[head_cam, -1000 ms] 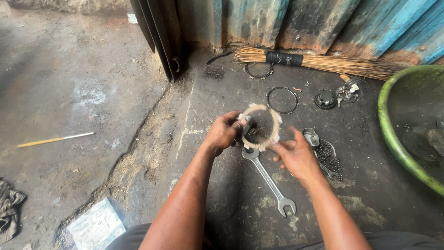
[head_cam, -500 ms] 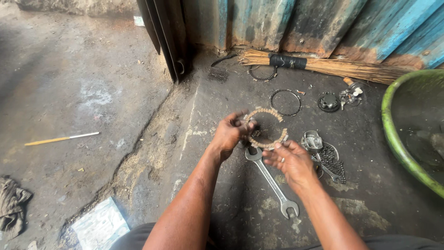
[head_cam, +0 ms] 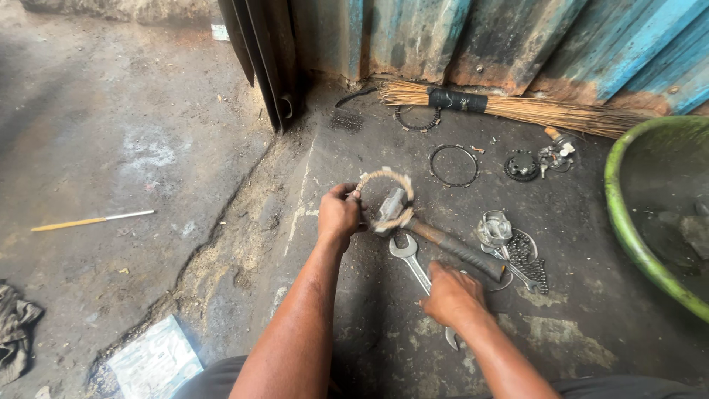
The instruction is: The person sits on the floor and uses a wrench to repeatedly strike a metal ring placed on a cylindrical metal block. They adjust the ring's position several times and continue striking it to reshape or flatten it.
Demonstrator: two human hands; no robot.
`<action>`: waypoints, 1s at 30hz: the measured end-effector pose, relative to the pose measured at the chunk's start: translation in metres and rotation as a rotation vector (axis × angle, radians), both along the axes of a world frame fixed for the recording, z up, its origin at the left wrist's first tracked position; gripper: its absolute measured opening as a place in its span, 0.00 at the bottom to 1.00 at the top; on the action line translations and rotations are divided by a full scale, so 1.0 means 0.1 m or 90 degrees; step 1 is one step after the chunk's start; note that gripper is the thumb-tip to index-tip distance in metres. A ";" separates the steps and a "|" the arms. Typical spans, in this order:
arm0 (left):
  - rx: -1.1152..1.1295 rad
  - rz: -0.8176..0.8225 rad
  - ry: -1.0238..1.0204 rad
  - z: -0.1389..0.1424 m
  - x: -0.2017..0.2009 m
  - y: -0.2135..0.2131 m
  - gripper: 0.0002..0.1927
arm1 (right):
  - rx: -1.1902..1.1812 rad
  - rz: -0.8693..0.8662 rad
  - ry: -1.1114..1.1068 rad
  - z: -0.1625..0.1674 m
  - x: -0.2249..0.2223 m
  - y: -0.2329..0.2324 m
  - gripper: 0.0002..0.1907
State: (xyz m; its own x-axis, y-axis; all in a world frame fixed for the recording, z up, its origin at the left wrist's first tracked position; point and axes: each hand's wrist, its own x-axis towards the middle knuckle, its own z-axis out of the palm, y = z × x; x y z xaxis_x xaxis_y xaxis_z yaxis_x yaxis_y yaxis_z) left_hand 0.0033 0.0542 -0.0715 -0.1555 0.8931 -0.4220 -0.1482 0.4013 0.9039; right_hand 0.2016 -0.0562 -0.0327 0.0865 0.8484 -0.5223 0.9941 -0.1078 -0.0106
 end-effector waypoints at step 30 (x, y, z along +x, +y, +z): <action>0.039 -0.065 0.404 -0.41 -0.01 0.07 0.21 | 0.058 0.055 -0.043 -0.15 -0.04 -0.15 0.25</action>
State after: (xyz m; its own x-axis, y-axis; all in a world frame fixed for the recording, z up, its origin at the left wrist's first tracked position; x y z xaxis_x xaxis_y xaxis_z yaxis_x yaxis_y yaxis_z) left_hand 0.0020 0.0611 -0.1128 -0.2711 0.9362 -0.2235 0.4586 0.3298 0.8252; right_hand 0.1972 -0.0712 -0.0481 0.0426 0.8981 -0.4377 0.9985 -0.0228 0.0503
